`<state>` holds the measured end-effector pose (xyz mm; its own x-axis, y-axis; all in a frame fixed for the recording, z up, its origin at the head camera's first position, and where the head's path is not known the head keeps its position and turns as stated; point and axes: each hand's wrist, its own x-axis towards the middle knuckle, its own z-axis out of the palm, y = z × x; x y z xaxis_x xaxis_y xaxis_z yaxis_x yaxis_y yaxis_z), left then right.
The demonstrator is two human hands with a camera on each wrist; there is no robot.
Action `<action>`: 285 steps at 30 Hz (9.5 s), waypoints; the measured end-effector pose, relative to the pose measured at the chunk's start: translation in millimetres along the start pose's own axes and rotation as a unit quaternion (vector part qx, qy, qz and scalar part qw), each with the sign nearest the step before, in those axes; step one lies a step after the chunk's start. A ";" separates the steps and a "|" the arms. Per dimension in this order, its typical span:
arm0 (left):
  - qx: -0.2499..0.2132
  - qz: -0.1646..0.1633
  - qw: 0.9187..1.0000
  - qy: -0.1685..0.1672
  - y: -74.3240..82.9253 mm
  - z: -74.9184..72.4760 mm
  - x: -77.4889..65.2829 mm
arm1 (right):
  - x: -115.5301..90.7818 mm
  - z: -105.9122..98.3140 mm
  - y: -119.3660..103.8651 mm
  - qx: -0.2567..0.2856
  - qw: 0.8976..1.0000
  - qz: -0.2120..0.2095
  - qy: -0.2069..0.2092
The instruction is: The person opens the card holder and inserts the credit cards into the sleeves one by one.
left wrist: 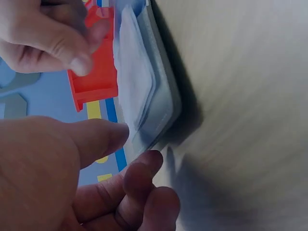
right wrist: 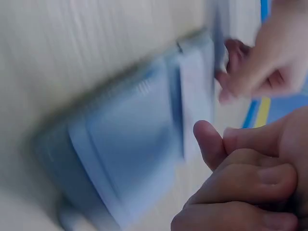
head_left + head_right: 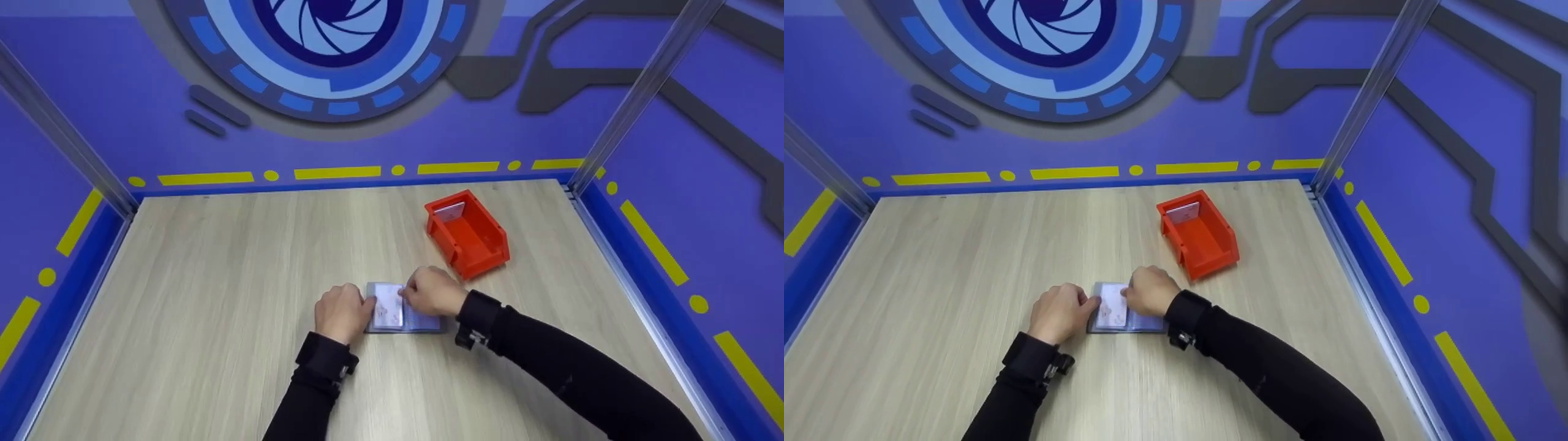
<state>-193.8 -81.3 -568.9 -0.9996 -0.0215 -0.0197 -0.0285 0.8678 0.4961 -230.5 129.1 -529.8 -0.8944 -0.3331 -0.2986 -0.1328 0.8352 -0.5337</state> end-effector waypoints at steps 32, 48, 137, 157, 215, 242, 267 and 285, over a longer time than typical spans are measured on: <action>-0.011 -0.014 1.000 -0.015 1.8 5.3 0.3 | 5.9 -10.5 30.7 -0.135 0.990 0.039 0.016; 0.002 -0.022 1.000 -0.015 4.0 5.6 -0.1 | 6.3 -10.5 30.7 -0.119 0.992 -0.010 0.048; -0.026 -0.010 1.000 -0.011 1.9 6.8 0.3 | 30.0 -164.1 44.8 -0.010 0.989 0.041 0.139; -0.022 -0.014 1.000 -0.016 2.5 7.4 1.8 | 115.5 -135.7 98.7 -0.325 0.928 0.031 0.180; -0.021 0.004 1.000 -0.010 4.5 8.5 2.6 | 76.1 -170.3 95.4 -0.303 0.939 -0.067 0.146; -0.018 -0.006 1.000 -0.016 0.0 7.3 0.2 | -46.3 -66.3 41.6 0.039 0.994 -0.050 0.088; -0.024 -0.002 1.000 -0.002 2.4 8.0 -2.0 | -43.4 4.4 48.6 0.091 0.995 0.028 0.020; -0.018 -0.006 1.000 -0.013 2.0 6.4 -1.2 | -45.7 6.5 49.7 0.116 0.992 0.037 0.016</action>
<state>-192.7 -76.3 -573.4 -0.9987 -0.0172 -0.0485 -0.0402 0.8487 0.5274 -193.4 183.0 -547.8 -0.9113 -0.2571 -0.3216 0.0330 0.7329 -0.6795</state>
